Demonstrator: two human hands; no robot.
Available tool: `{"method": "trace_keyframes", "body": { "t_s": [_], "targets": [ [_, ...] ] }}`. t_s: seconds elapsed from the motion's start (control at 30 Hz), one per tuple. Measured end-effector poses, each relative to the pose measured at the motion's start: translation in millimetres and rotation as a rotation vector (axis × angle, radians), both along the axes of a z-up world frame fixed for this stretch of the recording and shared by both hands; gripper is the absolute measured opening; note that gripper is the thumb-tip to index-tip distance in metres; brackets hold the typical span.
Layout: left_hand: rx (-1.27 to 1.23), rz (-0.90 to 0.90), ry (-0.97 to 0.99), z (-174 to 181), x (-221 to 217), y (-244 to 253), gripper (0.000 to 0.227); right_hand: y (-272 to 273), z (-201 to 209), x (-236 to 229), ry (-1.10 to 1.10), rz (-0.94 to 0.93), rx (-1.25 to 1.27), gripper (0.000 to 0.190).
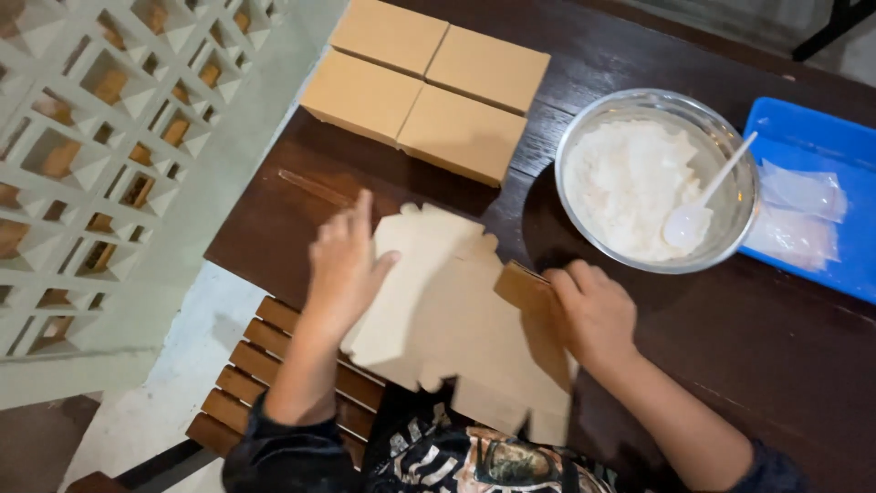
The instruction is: The person scoops a white powder from a metal bowl into small plastic bags and places them into a cardboard box. The person closes the box and sets it aside, then repeats the process with another box.
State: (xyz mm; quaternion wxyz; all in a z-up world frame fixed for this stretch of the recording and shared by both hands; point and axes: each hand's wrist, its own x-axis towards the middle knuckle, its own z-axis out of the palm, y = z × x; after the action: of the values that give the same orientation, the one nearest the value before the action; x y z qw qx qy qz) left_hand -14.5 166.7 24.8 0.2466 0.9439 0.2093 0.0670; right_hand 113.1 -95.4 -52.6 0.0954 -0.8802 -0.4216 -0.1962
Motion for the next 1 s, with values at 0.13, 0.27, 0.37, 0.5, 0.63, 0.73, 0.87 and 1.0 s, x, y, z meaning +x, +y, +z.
{"method": "trace_keyframes", "body": {
  "t_s": [0.13, 0.27, 0.37, 0.5, 0.63, 0.73, 0.87, 1.0],
  "targets": [
    [0.190, 0.015, 0.028, 20.7, -28.7, 14.5, 0.072, 60.3, 3.3, -4.3, -0.077, 0.125, 0.093, 0.006],
    [0.131, 0.000, 0.144, -10.9, -38.4, 6.4, 0.067, 113.6, -24.3, 3.8, -0.199, 0.208, 0.120, 0.008],
    [0.129, 0.135, 0.203, -27.4, -36.5, 12.5, 0.070, 147.9, -14.9, 10.9, -0.204, 0.232, 0.126, 0.012],
    [0.158, 0.206, 0.254, -29.3, -30.2, 26.3, 0.070, 171.5, 1.3, 12.6, -0.308, 0.186, 0.158, 0.018],
    [0.116, 0.200, 0.251, -21.9, -21.8, 38.3, 0.068, 170.3, 7.7, 13.3, -0.368, 0.332, 0.268, 0.035],
    [0.156, 0.149, 0.251, -21.8, -18.3, 49.1, 0.069, 157.5, 31.4, -4.0, -0.203, 0.380, 0.235, 0.015],
    [0.174, 0.134, 0.277, -20.9, -16.8, 53.9, 0.069, 134.9, 35.9, -12.7, -0.013, 0.392, 0.151, 0.024],
    [0.224, 0.104, 0.276, -26.9, -12.7, 52.5, 0.068, 98.3, 54.3, -9.9, 0.036, 0.379, 0.074, 0.028]
  ]
}}
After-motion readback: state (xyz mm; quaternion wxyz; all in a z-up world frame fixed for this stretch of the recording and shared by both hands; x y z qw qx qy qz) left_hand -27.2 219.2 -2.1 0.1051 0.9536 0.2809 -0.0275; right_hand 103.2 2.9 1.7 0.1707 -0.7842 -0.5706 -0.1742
